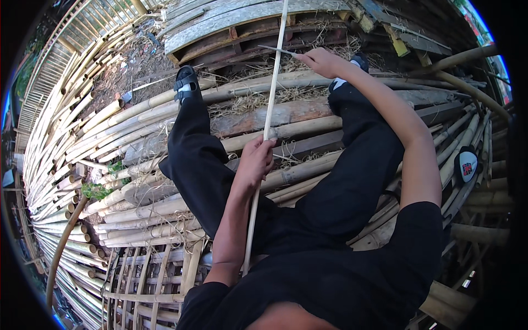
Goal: The person trims a thin strip of bamboo with a blade. They hold the strip in one hand and repeatedly scrape the blade along its length to shave off small pieces while sitting on a pile of bamboo poles.
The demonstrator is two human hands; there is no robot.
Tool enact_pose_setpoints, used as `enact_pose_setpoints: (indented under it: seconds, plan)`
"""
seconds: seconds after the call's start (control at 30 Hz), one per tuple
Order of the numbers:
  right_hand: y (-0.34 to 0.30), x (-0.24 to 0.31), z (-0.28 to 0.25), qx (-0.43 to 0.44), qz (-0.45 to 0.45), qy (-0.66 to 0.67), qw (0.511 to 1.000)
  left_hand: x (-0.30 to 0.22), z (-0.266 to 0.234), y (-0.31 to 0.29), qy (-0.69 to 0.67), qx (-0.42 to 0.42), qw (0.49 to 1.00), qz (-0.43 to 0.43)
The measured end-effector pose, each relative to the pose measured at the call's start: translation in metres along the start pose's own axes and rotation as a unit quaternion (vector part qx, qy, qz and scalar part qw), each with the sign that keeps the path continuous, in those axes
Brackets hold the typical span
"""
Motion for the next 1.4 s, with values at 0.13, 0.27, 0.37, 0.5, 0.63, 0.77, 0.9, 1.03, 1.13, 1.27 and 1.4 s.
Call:
enact_pose_setpoints:
  seconds: [0.13, 0.27, 0.37, 0.5, 0.63, 0.77, 0.9, 1.03, 1.13, 1.27, 1.4]
  plan:
    - [0.004, -0.051, -0.021, -0.045, 0.071, -0.035, 0.996, 0.003, 0.008, 0.005, 0.000, 0.025, 1.000, -0.002]
    - [0.008, -0.015, -0.007, -0.020, 0.046, 0.002, 0.999, 0.004, 0.000, 0.006, 0.017, -0.002, 1.000, 0.013]
    - [0.007, -0.026, 0.000, 0.023, 0.046, 0.007, 0.999, 0.003, 0.004, 0.002, 0.047, -0.024, 0.999, -0.004]
    - [0.010, -0.054, -0.021, -0.021, 0.149, -0.004, 0.989, 0.009, 0.004, 0.007, 0.054, -0.010, 0.998, 0.021]
    - [0.002, 0.001, -0.002, -0.028, 0.004, -0.030, 0.999, 0.008, 0.000, 0.003, 0.068, -0.045, 0.997, 0.010]
    - [0.009, -0.010, 0.000, 0.013, 0.010, -0.121, 0.993, 0.012, -0.001, 0.019, 0.093, -0.044, 0.994, 0.045]
    - [0.022, -0.003, -0.003, 0.009, 0.042, -0.142, 0.989, 0.004, 0.000, 0.010, 0.052, -0.049, 0.997, 0.028]
    - [0.023, 0.002, -0.008, -0.023, 0.010, -0.190, 0.982, 0.008, -0.008, 0.013, 0.021, -0.020, 0.998, 0.047]
    - [0.011, -0.060, -0.040, -0.104, 0.173, -0.178, 0.963, 0.008, 0.000, -0.004, 0.024, 0.013, 0.999, -0.024]
    - [-0.038, -0.131, -0.067, -0.183, 0.283, -0.080, 0.938, 0.002, -0.019, -0.014, 0.007, 0.012, 1.000, 0.015]
    - [-0.047, -0.121, -0.018, -0.137, 0.290, 0.033, 0.947, -0.004, -0.020, -0.006, -0.024, -0.018, 0.999, 0.043]
Point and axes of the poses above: each hand's wrist, its own y-axis towards the middle knuckle, its own z-axis out of the palm, x = y × z, the point moved 5 cm from there along y, towards the middle knuckle, and after that the axes turned 13 degrees about x, right-handed, at the moved point
